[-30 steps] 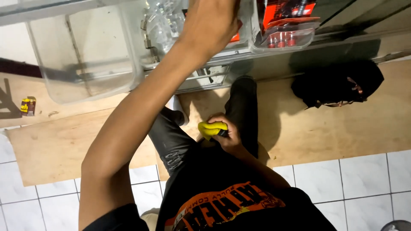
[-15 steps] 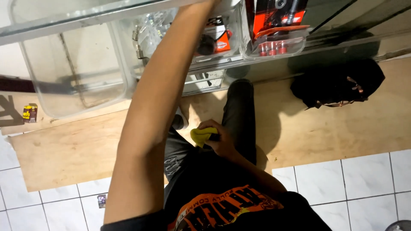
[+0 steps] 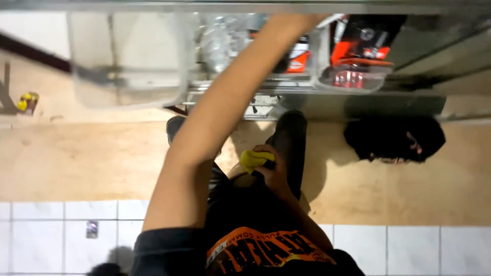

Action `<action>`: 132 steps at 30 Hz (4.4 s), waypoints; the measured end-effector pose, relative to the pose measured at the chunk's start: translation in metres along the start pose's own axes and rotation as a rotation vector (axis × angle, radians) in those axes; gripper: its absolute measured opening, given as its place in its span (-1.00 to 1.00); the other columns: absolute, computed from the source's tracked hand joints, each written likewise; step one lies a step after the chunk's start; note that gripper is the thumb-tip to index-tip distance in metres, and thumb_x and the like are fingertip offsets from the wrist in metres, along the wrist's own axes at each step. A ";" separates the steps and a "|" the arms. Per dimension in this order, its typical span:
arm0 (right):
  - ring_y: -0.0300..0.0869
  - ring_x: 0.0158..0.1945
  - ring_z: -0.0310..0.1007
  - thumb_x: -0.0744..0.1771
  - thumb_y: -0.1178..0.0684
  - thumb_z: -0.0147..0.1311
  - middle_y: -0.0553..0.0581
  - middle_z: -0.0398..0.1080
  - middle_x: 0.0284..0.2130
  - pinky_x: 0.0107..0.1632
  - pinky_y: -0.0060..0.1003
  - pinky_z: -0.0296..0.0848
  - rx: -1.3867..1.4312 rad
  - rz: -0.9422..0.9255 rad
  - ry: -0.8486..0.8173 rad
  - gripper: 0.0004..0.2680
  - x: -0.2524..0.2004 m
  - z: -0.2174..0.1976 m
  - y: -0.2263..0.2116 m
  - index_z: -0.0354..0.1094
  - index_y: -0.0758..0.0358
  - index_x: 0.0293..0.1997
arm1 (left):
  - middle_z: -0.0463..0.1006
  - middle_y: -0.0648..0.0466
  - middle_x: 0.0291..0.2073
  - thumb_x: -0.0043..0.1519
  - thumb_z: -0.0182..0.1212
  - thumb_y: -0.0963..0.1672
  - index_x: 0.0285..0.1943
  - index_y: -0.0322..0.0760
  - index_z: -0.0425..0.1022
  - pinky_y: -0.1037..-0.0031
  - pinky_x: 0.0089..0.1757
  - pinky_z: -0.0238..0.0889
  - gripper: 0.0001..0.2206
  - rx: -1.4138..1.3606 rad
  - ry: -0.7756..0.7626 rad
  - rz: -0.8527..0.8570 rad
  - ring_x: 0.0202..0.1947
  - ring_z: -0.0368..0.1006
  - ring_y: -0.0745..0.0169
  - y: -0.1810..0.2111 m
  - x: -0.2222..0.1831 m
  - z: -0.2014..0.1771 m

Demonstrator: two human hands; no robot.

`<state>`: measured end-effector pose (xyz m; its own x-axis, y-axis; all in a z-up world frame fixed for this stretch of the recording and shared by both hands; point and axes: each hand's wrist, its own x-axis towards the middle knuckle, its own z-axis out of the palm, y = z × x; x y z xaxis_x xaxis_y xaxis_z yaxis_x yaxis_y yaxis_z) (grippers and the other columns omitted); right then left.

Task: The person organizes motorcycle parts by wiping a metal rod clean with a cloth, placing it into a plastic container, then adding several packaged parts to the container. The person then wipes the container clean with the same cloth before placing the container and remaining packaged parts onto a shelf.

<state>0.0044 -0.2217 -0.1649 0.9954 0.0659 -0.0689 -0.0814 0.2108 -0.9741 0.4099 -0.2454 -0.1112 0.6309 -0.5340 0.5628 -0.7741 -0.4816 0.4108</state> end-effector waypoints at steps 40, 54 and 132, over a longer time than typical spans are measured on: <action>-0.20 -0.01 0.47 0.32 0.08 0.17 0.10 0.47 -0.07 0.09 -0.30 0.44 0.042 0.117 0.228 -0.70 -0.108 0.018 -0.014 0.34 0.37 0.14 | 0.49 -0.31 0.02 0.23 0.22 -0.22 0.08 -0.52 0.44 0.08 0.05 0.28 -0.73 -0.145 0.221 -0.712 0.07 0.38 -0.37 0.228 -0.494 -0.166; -0.28 -0.01 0.29 0.42 0.05 0.12 -0.01 0.35 0.00 0.14 -0.35 0.31 -0.476 -0.524 0.251 -0.69 0.016 -0.048 -0.177 0.24 0.32 0.30 | 0.55 -0.19 -0.16 0.35 0.22 -0.21 0.10 -0.48 0.48 0.21 -0.12 0.40 -0.80 -0.127 0.385 -0.404 -0.16 0.54 -0.16 0.186 -0.300 -0.251; -0.08 0.01 0.49 0.32 0.30 0.12 0.18 0.46 -0.05 0.09 -0.18 0.48 0.302 -0.131 0.420 -0.71 0.032 -0.012 -0.082 0.28 0.36 0.18 | 0.65 -0.03 -0.14 0.37 0.20 -0.20 0.04 -0.45 0.53 0.48 -0.15 0.41 -0.84 -1.489 0.753 -1.091 -0.20 0.55 0.26 0.175 -0.391 -0.241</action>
<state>0.0437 -0.2486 -0.0895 0.9274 -0.3628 -0.0915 0.0958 0.4668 -0.8792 0.0154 0.0467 -0.0861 0.9438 0.0695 -0.3230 0.1756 0.7225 0.6686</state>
